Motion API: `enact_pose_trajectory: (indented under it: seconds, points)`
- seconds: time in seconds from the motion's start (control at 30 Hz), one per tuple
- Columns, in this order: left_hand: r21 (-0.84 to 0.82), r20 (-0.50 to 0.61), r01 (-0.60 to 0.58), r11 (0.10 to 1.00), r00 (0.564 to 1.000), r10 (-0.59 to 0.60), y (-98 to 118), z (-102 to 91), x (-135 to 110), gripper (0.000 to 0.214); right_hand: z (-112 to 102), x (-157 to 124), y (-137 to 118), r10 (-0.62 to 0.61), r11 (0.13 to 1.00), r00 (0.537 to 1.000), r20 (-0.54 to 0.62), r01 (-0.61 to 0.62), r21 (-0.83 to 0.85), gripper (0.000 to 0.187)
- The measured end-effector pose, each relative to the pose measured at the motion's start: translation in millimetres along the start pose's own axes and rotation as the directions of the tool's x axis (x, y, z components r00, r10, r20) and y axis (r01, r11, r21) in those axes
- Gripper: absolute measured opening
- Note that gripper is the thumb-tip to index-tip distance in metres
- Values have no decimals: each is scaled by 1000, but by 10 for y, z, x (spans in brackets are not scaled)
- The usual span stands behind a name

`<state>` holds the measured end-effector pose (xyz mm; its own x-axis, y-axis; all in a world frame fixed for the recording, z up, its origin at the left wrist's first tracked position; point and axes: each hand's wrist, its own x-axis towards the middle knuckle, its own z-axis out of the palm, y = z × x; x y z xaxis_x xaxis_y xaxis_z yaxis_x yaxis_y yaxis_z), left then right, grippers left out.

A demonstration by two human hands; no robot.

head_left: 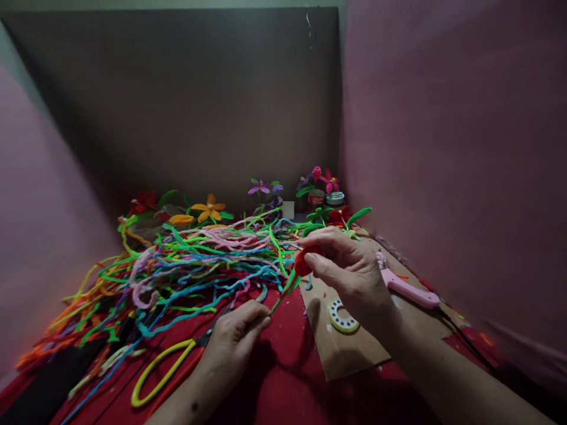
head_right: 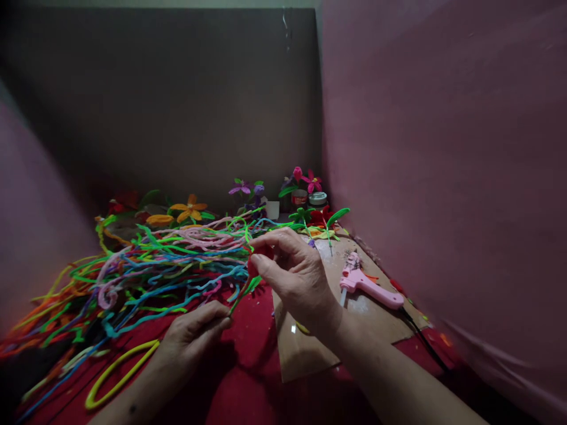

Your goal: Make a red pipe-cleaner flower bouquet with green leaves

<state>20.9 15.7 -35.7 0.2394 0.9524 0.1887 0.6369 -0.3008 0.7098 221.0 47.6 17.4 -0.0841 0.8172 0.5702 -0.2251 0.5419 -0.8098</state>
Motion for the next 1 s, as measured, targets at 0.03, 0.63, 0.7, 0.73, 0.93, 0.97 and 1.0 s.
enact_pose_trajectory:
  seconds: [0.03, 0.63, 0.7, 0.73, 0.93, 0.97, 1.0]
  points:
    - [-19, 7, 18, 1000, 1000, -18, 5, -13, 6, 21, -13, 26, 4, 17, 999, 999, 28, -18, 29, 14]
    - [-427, 319, 390, 816, 909, -268, -63, -122, 78, 27, -205, 310, 382, 239, 880, 947, 216, -306, 365, 23]
    - [-426, 319, 392, 816, 909, -269, -68, -120, 73, 27, -215, 313, 392, 244, 876, 945, 217, -310, 368, 20]
    - [-427, 319, 390, 816, 909, -267, -69, -119, 69, 27, -217, 317, 398, 247, 877, 946, 210, -310, 368, 18]
    - [-435, 360, 427, 792, 889, -281, -48, -110, 53, 24, -206, 315, 420, 319, 856, 938, 138, -348, 383, 9]
    - [-432, 366, 432, 792, 886, -284, -42, -109, 52, 25, -203, 311, 422, 331, 850, 935, 129, -355, 389, 9]
    - [-426, 369, 432, 795, 885, -283, -37, -108, 53, 25, -201, 307, 425, 340, 845, 932, 123, -360, 395, 9]
